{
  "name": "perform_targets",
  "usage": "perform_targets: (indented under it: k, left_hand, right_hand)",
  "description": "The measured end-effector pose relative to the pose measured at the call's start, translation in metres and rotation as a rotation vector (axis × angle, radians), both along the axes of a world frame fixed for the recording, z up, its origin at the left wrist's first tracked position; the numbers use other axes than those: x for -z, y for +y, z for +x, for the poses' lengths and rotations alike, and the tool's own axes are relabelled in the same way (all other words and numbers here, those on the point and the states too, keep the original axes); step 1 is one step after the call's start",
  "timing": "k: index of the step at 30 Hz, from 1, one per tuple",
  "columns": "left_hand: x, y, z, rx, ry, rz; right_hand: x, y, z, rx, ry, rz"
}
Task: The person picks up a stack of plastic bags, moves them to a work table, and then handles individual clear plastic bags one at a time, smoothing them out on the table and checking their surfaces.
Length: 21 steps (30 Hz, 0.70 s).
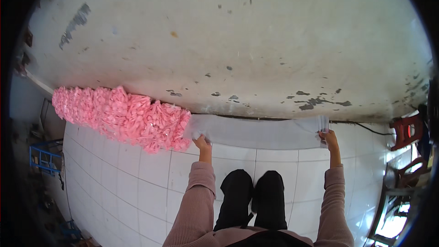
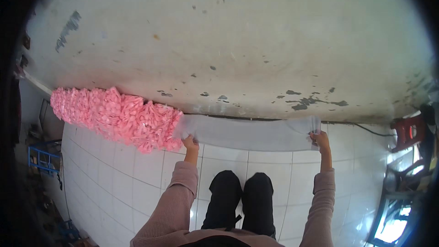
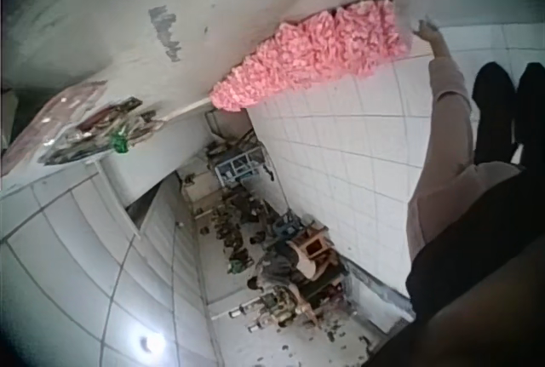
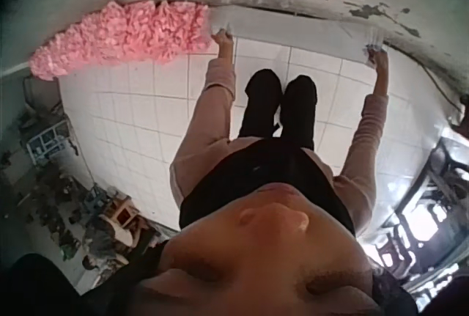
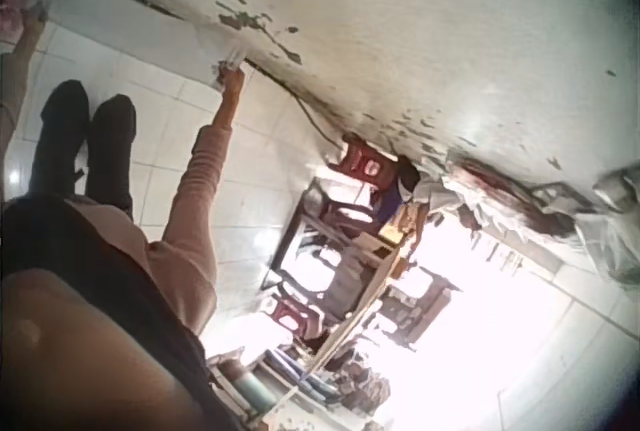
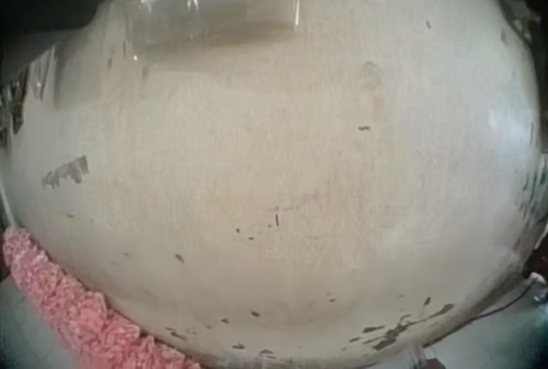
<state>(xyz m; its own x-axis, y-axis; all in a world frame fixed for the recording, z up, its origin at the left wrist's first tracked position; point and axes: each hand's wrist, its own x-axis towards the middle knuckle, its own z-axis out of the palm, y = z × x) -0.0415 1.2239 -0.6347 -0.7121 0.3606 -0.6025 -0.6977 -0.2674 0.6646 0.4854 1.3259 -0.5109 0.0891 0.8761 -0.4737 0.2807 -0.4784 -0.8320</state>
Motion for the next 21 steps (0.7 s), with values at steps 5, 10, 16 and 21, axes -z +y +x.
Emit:
perform_targets:
  k: [5,10,16,21]
  left_hand:
    - [0.11,0.036,-0.033,0.054,0.064,0.003]
    - [0.207,0.037,-0.03,0.091,-0.2,-0.239]
    - [0.23,0.022,-0.067,0.271,-0.051,-0.26]
    - [0.239,0.03,-0.071,0.126,-0.008,-0.383]
  right_hand:
    - [0.143,0.069,-0.019,-0.058,0.024,-0.061]
    - [0.29,0.069,-0.008,0.065,0.192,-0.237]
    - [0.346,0.062,-0.011,0.249,-0.008,-0.165]
    - [0.367,0.054,-0.01,0.276,0.014,0.015]
